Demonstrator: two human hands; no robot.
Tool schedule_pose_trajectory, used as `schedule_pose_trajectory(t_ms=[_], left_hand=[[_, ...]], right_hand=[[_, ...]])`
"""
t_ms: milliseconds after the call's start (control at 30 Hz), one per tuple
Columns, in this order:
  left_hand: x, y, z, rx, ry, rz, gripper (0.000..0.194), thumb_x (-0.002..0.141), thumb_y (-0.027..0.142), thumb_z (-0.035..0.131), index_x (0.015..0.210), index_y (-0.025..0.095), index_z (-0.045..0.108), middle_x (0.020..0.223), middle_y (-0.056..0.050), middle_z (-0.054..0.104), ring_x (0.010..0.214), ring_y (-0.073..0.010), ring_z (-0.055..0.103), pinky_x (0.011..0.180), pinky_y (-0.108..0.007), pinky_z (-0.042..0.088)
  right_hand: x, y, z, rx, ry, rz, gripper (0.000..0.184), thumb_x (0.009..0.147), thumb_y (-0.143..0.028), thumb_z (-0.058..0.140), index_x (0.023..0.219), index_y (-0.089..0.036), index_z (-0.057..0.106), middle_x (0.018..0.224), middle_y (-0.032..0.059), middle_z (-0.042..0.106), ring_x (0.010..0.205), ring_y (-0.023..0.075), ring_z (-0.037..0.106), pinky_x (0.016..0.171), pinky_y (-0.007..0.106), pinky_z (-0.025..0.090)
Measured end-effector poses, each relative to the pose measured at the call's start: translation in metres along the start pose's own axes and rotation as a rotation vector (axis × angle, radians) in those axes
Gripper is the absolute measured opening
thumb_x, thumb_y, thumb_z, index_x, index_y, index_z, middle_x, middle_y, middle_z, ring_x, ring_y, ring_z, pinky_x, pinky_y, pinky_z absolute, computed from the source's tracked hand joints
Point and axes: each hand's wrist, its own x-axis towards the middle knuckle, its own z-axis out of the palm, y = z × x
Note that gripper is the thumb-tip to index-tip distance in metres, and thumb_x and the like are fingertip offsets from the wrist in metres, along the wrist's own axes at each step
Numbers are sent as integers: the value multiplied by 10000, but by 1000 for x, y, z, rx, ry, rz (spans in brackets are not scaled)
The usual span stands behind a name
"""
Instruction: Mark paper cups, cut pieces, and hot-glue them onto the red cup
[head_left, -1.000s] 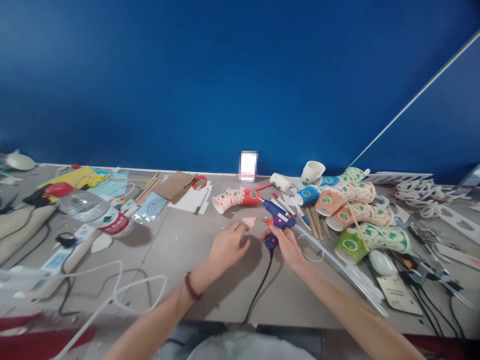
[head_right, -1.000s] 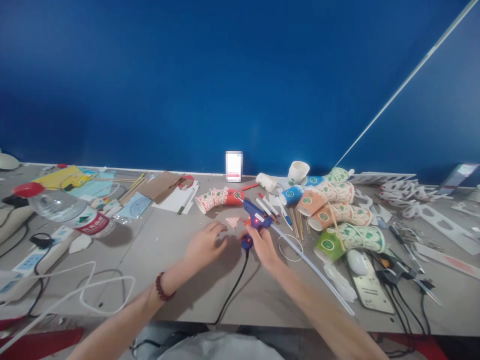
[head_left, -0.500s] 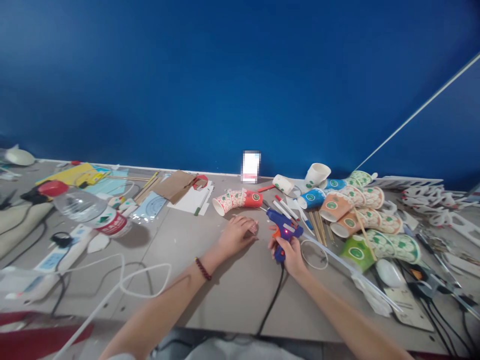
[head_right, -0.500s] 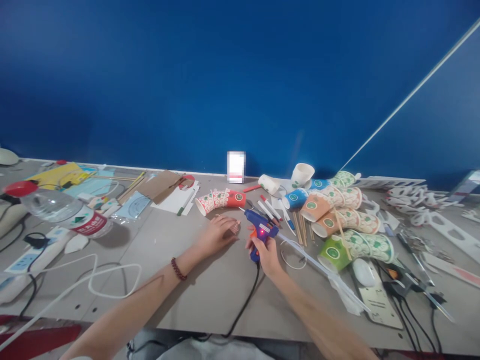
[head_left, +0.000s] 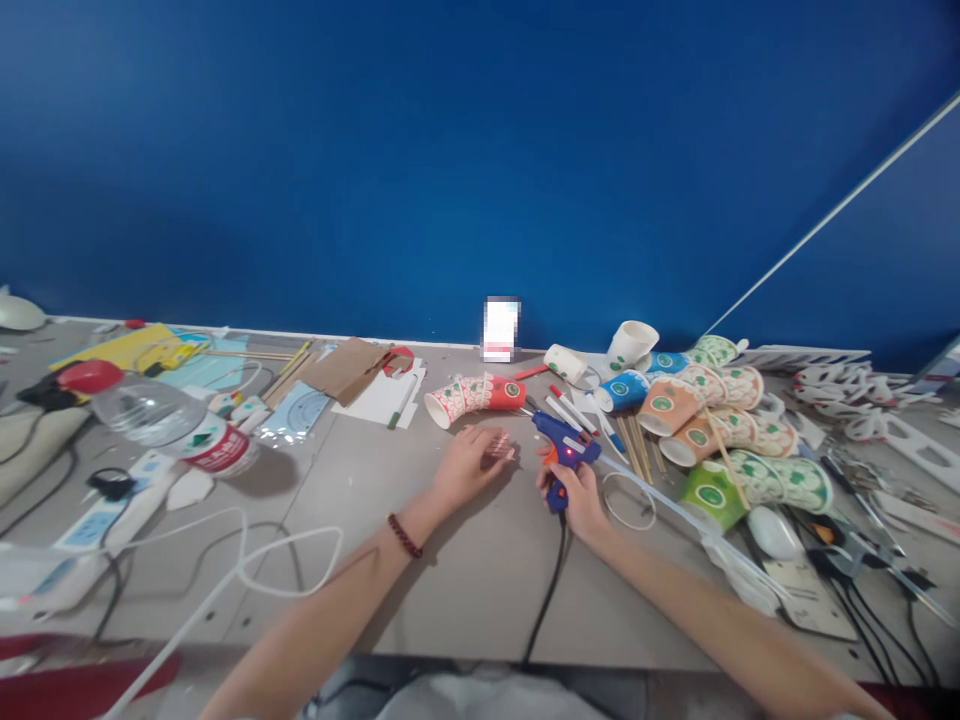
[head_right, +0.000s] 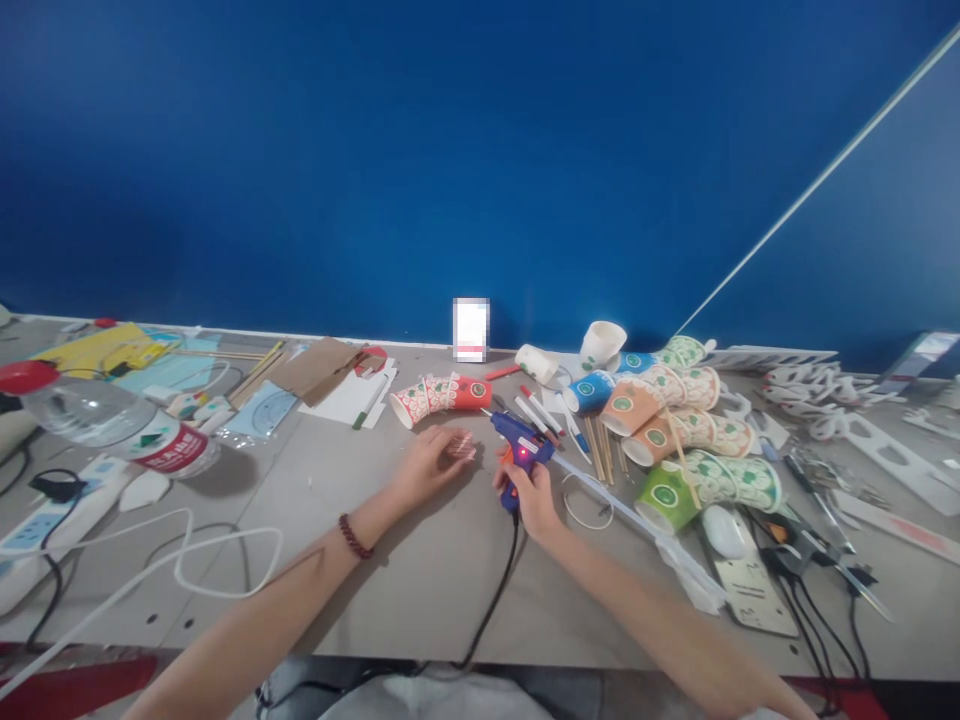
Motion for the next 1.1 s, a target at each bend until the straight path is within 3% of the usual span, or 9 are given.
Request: schedule_pose_trajectory(t_ms=[367,500,700,833,1000,1100], left_hand=[[2,4,5,-841,115,-491,343,796,397,587,1073,206,521,994,-61,629,735,-132,631,724,-338,546],[3,2,6,-950,102,-557,382,730,356,661,1034,193,498,907,-46,629,729,-150,642,684,-333,548],[-3,3,19,-625,114,-529,344,717,294,671,1011,188,526,832,-8,589,611,-97,568,562,-243,482],[-3,5,21,-366,132,-452,321,743,248,648,1037,188,534,855,-5,586,553,-80,517,570,-250,468],[-2,15,13,40,80,-192,203,804,258,598,1000,204,596,1000,-56,562,863,-187,548,790,-341,466],[-2,19,10,221,19,-152,237,751,333,683,947,211,626,1029,-71,556,979,-248,506,852,-395,433]], right_hand=[[1,1,-1,-12,-29,-56,373,752,-491,605,922,-160,586,530,-19,568,452,124,495,426,237,377],[0,0,-1,-30,-41,-42,371,756,-499,602,901,-158,593,521,-22,568,433,115,485,430,234,366],[-1,-4,1,-36,-42,-37,351,758,-485,603,886,-158,592,513,-23,566,426,103,471,428,224,353],[-2,-6,2,-50,-57,-35,343,759,-480,605,880,-159,594,515,-26,564,440,106,472,449,231,360],[-1,-4,3,-31,-54,-3,347,749,-486,608,872,-162,587,511,-29,559,435,111,465,446,235,351],[-1,-3,2,-25,-56,-6,354,746,-487,615,871,-157,585,510,-28,559,439,111,470,453,234,358]])
